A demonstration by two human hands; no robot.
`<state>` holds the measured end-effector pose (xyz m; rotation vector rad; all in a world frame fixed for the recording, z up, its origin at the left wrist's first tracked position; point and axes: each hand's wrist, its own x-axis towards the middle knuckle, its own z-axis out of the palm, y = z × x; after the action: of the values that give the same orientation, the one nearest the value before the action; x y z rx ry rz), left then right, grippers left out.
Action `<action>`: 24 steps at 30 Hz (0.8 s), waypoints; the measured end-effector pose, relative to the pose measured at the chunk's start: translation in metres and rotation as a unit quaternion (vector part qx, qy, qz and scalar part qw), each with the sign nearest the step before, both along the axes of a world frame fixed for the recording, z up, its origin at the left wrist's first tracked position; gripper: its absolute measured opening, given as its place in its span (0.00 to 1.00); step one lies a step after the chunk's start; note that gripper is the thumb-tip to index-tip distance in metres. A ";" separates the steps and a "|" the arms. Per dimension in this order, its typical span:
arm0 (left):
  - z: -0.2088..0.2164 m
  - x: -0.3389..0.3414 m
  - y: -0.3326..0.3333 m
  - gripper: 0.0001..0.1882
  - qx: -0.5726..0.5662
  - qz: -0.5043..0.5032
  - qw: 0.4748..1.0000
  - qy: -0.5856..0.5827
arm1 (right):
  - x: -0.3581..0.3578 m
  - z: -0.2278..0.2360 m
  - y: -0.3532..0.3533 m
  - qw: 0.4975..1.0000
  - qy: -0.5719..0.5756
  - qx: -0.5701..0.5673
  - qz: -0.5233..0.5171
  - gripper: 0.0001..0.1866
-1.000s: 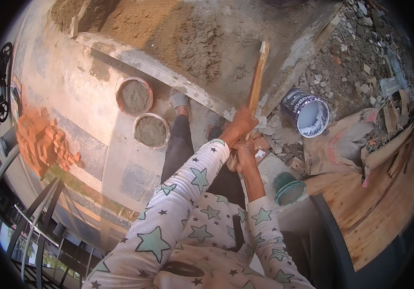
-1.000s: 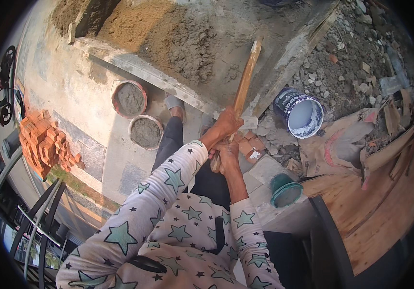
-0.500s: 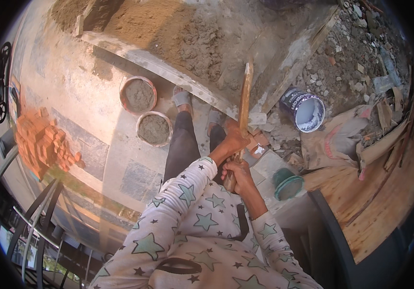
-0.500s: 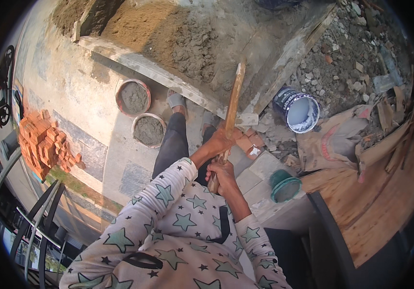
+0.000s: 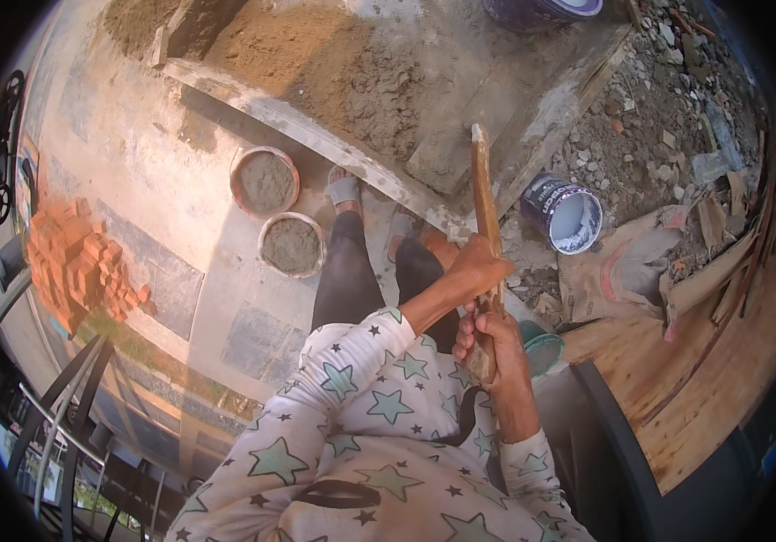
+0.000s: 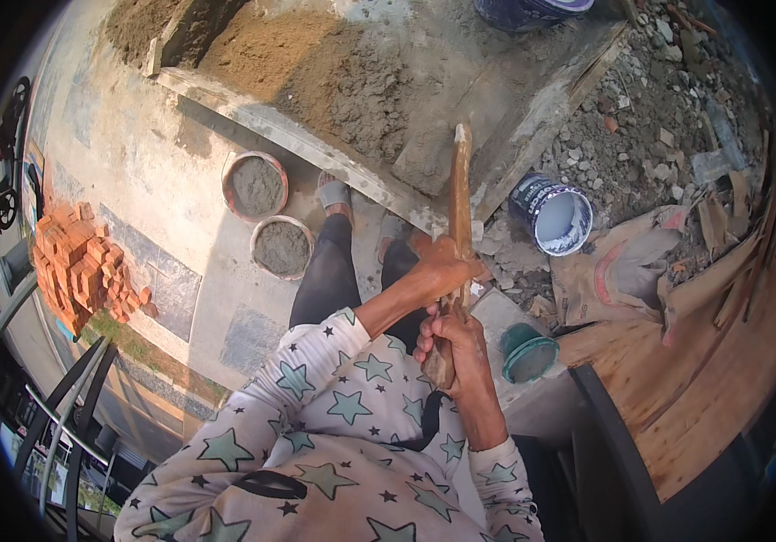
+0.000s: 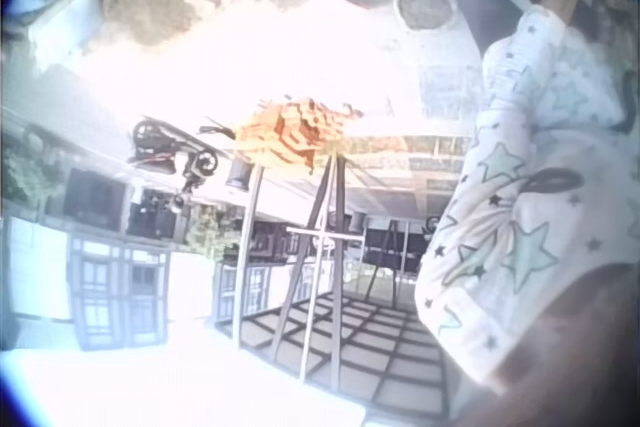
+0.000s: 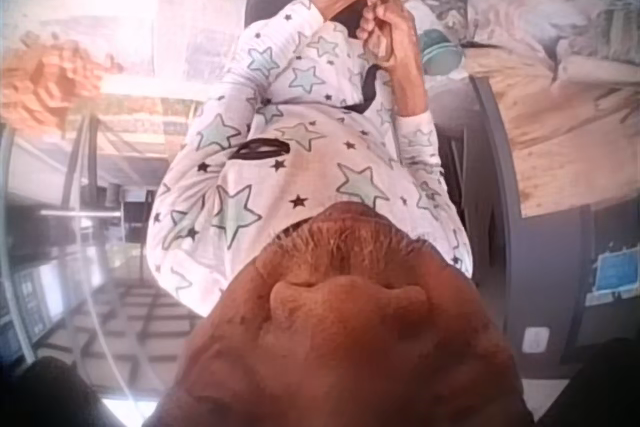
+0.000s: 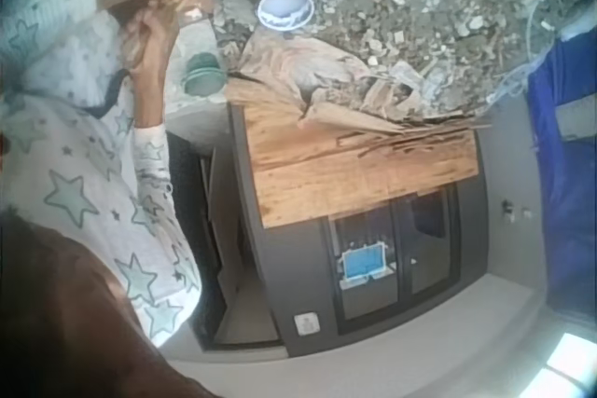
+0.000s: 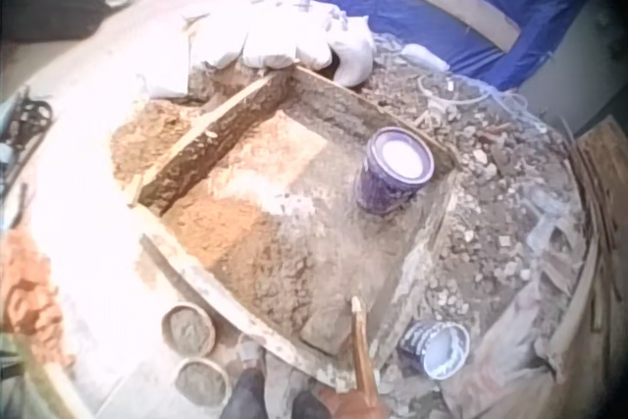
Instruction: The person carries a bucket of cement up a staircase and applies it to the wall with their hand. They then walk outside to a construction area, pick up a hoe, and mix a pile of sand and cement on the ground, scooping the mixture into buckets.
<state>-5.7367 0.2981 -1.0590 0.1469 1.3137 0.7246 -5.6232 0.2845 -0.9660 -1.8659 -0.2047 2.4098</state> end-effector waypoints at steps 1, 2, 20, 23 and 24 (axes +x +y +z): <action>-0.007 0.002 0.000 0.20 0.011 0.002 1.000 0.013 | -0.002 -0.003 0.000 1.000 0.009 0.007 -0.010 0.14; -0.018 0.004 -0.004 0.19 0.020 0.003 0.999 0.027 | -0.006 -0.007 -0.005 1.000 0.018 0.012 -0.022 0.14; -0.184 -0.075 -0.018 0.19 0.026 -0.061 0.997 0.039 | -0.096 -0.163 -0.037 0.997 -0.031 0.062 0.029 0.12; -0.163 -0.054 -0.039 0.18 0.023 -0.081 0.996 0.027 | -0.085 -0.141 -0.057 0.999 -0.034 0.015 -0.014 0.11; -0.156 -0.048 -0.040 0.19 0.021 -0.086 0.996 0.026 | -0.081 -0.135 -0.060 0.999 -0.034 0.000 -0.036 0.11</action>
<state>-5.7852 0.2579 -1.2147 0.3115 1.3166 0.6053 -5.7046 0.2249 -1.1012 -1.9222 -0.1398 2.3014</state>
